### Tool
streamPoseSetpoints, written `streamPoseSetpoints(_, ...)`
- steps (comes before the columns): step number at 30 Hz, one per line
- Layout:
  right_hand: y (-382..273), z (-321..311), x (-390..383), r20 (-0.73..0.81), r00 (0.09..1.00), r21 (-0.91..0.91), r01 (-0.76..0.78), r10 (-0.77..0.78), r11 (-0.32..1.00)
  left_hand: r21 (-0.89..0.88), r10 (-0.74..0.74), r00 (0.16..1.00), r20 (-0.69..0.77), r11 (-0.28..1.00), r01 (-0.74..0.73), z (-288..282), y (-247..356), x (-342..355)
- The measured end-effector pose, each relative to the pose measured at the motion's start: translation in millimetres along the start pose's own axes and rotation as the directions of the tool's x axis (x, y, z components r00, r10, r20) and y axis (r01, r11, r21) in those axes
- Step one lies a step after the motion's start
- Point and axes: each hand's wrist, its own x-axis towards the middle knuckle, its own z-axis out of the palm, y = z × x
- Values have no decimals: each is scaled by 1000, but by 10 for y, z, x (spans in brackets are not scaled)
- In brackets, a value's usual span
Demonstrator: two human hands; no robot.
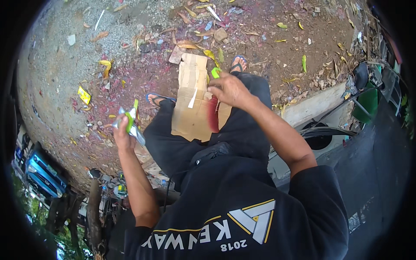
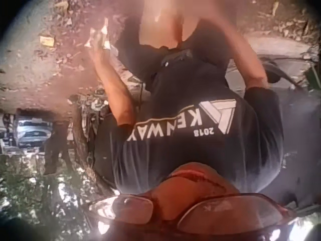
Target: Repairing and preparing electronic wiring and components using electrical tape and tools while outdoors.
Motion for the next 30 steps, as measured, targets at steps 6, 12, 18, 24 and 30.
streamPoseSetpoints(6, 715, 311, 1079, -134, 991, -168, -9, -14, 986, 190, 95, 963, 253, 971, -146, 371, 38, 1229)
streamPoseSetpoints(12, 632, 688, 1536, -87, 995, -104, 45, -54, 994, 133, 181, 881, 437, 956, -262, 637, 138, 1795)
streamPoseSetpoints(18, -295, 611, 671, 193, 958, 657, -286, 212, 697, -97, 176, 891, 420, 984, -149, 682, 129, 1082)
streamPoseSetpoints(24, -1262, 487, 297, 135, 976, 911, -190, 172, 367, -276, 110, 864, 492, 961, 35, 971, 204, 25)
streamPoseSetpoints(30, -1885, 452, 122, 117, 951, 981, -155, 286, 116, -245, 172, 895, 412, 967, -73, 1004, 543, -490)
